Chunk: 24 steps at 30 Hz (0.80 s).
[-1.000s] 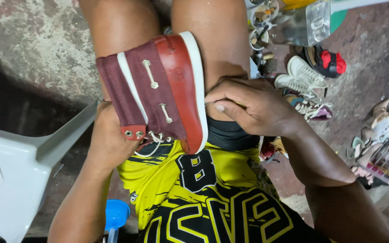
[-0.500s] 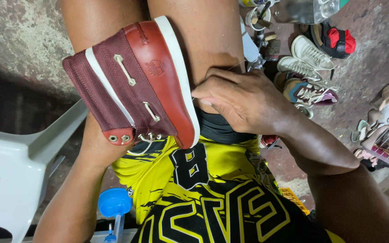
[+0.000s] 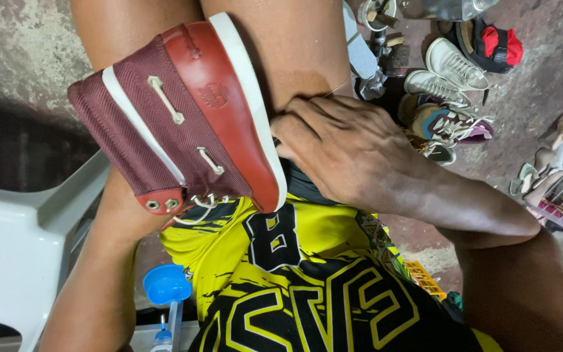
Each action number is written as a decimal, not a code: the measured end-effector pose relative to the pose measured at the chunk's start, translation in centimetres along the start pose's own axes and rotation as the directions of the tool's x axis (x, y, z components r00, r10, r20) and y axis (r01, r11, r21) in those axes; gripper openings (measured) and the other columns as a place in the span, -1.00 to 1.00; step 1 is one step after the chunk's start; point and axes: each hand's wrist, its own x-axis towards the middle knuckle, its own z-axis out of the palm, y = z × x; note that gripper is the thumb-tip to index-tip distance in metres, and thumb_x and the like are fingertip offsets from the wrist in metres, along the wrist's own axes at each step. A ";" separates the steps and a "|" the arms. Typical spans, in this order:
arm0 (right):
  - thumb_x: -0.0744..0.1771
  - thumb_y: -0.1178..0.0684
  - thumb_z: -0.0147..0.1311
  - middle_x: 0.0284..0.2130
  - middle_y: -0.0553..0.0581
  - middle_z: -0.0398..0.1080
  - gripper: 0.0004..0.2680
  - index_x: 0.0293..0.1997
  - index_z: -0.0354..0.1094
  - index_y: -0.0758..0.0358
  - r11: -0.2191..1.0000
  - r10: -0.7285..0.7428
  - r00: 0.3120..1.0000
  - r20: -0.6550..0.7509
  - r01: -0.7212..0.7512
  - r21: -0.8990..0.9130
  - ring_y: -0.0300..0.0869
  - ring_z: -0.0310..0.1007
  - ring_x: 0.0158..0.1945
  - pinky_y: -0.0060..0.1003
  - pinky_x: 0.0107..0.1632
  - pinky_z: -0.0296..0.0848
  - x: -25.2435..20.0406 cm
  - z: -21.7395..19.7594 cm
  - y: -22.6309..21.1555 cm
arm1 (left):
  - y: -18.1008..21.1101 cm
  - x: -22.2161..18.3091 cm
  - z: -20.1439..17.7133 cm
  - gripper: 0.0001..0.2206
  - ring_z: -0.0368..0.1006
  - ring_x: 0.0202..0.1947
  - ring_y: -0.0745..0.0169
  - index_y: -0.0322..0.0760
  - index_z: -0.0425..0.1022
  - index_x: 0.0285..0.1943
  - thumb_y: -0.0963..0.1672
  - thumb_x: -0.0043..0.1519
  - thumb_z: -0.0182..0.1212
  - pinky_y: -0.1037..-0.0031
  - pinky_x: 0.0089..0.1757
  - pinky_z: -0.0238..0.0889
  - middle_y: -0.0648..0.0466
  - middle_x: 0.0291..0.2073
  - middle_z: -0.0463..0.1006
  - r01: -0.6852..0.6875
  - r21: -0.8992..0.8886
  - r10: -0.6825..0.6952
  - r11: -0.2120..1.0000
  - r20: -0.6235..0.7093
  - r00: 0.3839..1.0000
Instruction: The person stitches the sole of a shoe using a needle and thread, pulling the thread through the sole and tying knots at intervals.
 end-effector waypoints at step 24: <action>0.36 -0.32 0.24 -0.66 0.02 0.25 -0.57 -0.58 0.27 0.17 0.943 0.249 0.965 -0.079 -0.261 -0.209 -0.16 0.22 -0.61 -0.19 -0.45 0.20 -4.5 0.3 7.8 | 2.0 0.7 -0.7 -0.61 0.51 -0.02 0.37 -0.46 0.47 0.21 -0.16 0.26 0.42 0.49 0.04 0.42 0.02 0.04 0.59 -0.008 -0.434 -0.075 0.901 -0.174 0.982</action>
